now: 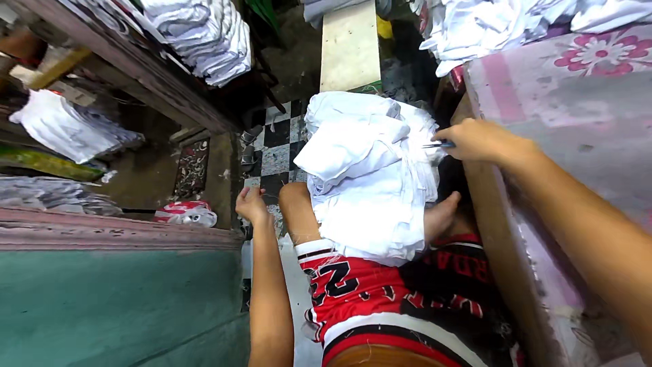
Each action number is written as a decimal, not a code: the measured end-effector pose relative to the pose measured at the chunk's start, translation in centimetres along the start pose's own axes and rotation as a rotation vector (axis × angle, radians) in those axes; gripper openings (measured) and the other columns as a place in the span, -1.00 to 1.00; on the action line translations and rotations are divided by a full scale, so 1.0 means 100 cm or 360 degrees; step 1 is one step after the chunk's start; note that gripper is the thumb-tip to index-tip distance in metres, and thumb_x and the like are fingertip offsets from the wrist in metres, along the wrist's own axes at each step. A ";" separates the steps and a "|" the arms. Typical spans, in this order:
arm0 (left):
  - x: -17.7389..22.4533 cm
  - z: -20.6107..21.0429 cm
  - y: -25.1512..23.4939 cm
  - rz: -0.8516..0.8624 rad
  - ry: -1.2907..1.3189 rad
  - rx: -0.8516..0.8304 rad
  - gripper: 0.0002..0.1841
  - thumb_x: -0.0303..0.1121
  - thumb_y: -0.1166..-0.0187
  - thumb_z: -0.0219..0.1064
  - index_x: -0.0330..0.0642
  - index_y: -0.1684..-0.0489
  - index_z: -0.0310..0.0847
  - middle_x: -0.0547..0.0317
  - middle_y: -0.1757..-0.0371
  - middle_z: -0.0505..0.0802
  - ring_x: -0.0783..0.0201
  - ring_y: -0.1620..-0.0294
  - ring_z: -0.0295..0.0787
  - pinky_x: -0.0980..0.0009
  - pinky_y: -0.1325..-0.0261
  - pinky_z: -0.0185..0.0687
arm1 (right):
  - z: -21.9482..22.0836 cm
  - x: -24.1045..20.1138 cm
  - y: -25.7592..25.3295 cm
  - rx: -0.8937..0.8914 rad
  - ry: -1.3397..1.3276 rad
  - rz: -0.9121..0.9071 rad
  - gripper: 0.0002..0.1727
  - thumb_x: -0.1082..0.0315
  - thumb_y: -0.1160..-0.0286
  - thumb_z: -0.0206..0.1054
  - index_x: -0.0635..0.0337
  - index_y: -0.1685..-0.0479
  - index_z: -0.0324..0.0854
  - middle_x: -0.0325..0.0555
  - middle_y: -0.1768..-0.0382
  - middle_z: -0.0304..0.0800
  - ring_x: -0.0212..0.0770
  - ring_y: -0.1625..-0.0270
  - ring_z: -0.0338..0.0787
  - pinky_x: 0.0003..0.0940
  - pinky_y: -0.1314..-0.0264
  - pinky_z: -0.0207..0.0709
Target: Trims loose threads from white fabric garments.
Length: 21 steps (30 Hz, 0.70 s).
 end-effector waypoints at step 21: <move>-0.051 -0.101 -0.032 -0.0329 -0.0222 -0.0235 -0.47 -0.68 -0.48 0.33 -0.28 -0.48 0.46 0.15 0.36 0.69 0.47 0.58 0.51 0.56 0.44 0.51 | 0.035 0.011 0.003 -0.0124 -0.0040 0.0138 -0.70 0.33 -0.69 0.34 0.13 -0.30 0.75 0.41 -0.07 0.81 0.53 -0.21 0.74 0.54 -0.12 0.49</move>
Point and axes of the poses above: each hand's wrist, its own y-axis away from the middle knuckle, its own z-axis out of the palm, x = y × z, the point moved 9 cm from there along -y, towards the middle knuckle
